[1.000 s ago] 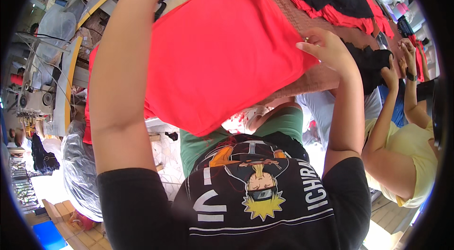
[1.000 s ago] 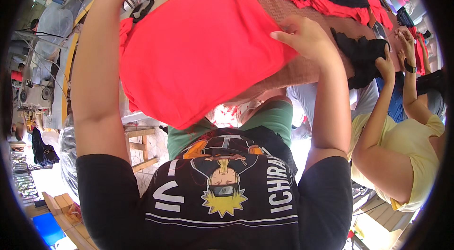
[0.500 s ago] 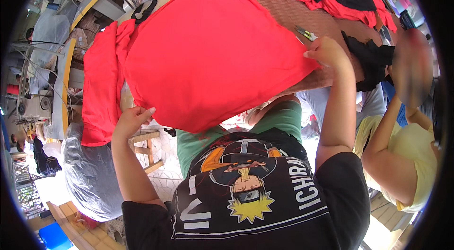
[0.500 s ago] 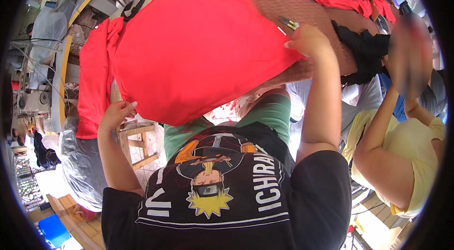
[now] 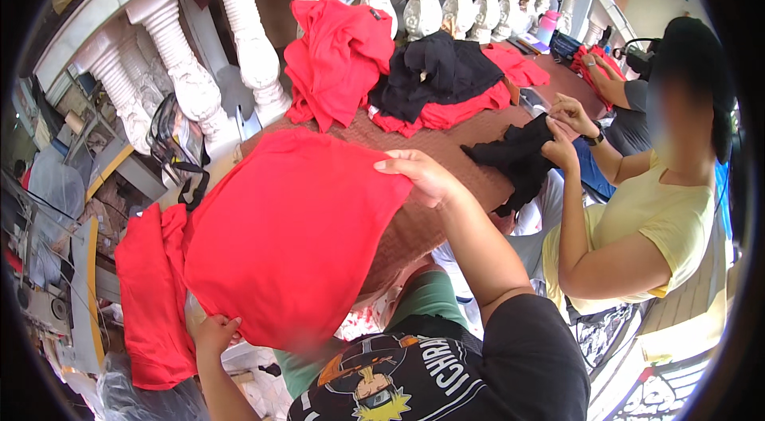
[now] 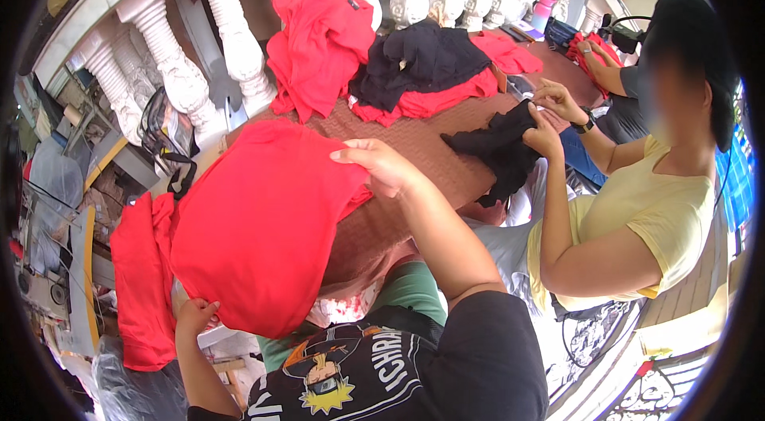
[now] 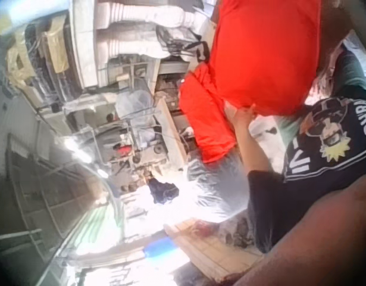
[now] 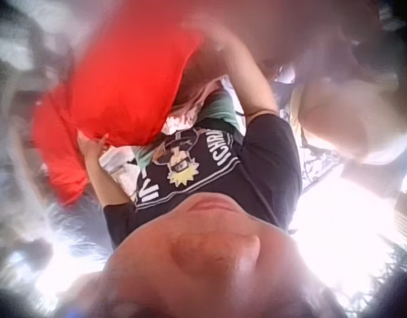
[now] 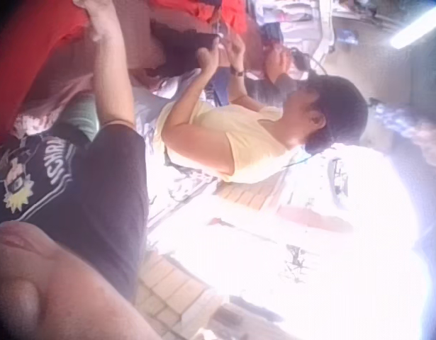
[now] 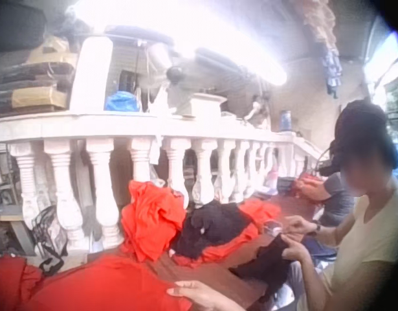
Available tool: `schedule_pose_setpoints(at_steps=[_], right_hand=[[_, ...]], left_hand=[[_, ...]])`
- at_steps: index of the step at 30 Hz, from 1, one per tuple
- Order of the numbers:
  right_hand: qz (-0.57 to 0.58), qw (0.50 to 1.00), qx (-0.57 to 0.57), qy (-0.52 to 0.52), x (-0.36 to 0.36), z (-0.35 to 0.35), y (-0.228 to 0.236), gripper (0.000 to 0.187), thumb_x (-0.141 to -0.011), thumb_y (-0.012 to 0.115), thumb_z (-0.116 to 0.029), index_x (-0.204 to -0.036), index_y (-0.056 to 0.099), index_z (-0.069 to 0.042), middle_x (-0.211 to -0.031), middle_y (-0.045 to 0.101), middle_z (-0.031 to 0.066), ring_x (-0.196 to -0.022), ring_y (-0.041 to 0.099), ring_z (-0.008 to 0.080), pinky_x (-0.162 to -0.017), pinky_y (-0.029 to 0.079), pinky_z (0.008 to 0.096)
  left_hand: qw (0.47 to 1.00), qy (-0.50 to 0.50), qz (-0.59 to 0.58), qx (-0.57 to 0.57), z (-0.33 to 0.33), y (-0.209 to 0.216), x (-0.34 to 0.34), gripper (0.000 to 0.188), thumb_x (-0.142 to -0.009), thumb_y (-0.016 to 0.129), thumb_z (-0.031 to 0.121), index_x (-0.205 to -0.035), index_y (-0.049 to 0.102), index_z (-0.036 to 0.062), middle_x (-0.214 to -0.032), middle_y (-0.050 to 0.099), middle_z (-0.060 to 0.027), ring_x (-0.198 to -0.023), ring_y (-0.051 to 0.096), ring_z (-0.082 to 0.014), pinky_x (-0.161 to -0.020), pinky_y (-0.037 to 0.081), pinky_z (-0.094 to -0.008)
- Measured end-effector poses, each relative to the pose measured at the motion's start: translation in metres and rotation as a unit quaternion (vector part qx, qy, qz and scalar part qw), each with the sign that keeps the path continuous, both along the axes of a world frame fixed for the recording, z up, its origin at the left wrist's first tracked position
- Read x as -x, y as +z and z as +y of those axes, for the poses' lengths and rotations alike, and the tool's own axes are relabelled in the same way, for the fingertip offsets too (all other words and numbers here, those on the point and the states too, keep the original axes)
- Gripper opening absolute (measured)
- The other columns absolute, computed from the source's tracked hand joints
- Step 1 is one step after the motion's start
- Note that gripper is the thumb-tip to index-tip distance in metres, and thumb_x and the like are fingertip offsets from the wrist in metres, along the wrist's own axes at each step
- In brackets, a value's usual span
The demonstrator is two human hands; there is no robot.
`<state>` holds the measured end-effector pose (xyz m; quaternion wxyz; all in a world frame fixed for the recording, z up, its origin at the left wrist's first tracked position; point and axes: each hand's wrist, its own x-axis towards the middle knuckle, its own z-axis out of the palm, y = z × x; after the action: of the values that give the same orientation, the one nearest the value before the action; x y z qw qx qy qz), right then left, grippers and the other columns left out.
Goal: The person uses small shears to trim and apply labels to red shirts on a work table.
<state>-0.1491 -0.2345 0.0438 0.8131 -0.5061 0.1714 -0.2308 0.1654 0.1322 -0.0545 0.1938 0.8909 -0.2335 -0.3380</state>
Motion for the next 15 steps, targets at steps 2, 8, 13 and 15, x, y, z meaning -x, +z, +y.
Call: schedule_pose_setpoints(at_steps=[2,8,13,15], right_hand=[[-0.015,1.000,-0.009,-0.011,-0.004,0.000,0.008,0.022,-0.087,0.064,-0.015,-0.103,0.065,-0.001,-0.101,0.069,0.0071,-0.091,0.065,0.0142,-0.086,0.050,0.0300],[-0.238,0.969,-0.005,-0.062,0.007,0.006,0.057,0.023,-0.090,0.058,-0.019,-0.107,0.060,-0.003,-0.104,0.066,0.0084,-0.095,0.065,0.0187,-0.086,0.051,0.0357],[-0.261,0.951,-0.002,-0.163,0.012,0.034,0.106,0.032,-0.090,0.056,-0.023,-0.111,0.060,0.001,-0.110,0.065,0.0125,-0.100,0.063,0.0248,-0.092,0.049,0.0408],[-0.382,0.924,-0.008,-0.019,0.040,0.000,0.113,0.031,-0.090,0.057,-0.021,-0.112,0.058,0.001,-0.112,0.064,0.0128,-0.100,0.063,0.0246,-0.091,0.050,0.0418]], left_hand=[[0.996,0.003,0.009,0.084,-0.008,0.011,0.000,0.035,-0.087,0.065,0.033,-0.077,0.064,-0.0008,-0.065,0.067,-0.0099,-0.064,0.067,-0.0148,-0.062,0.052,-0.0267],[0.631,0.166,0.240,0.719,0.013,0.085,-0.034,0.042,-0.092,0.057,0.035,-0.122,0.055,0.0060,-0.125,0.057,-0.0106,-0.114,0.055,-0.0230,-0.094,0.045,-0.0350],[0.619,0.084,0.329,0.708,-0.003,0.148,-0.016,0.051,-0.098,0.042,0.041,-0.136,0.044,0.0058,-0.137,0.050,-0.0113,-0.126,0.047,-0.0255,-0.102,0.041,-0.0408],[0.640,0.112,0.247,0.719,0.001,0.184,-0.033,0.056,-0.099,0.038,0.041,-0.140,0.038,0.0037,-0.144,0.042,-0.0129,-0.132,0.040,-0.0281,-0.111,0.029,-0.0409]])
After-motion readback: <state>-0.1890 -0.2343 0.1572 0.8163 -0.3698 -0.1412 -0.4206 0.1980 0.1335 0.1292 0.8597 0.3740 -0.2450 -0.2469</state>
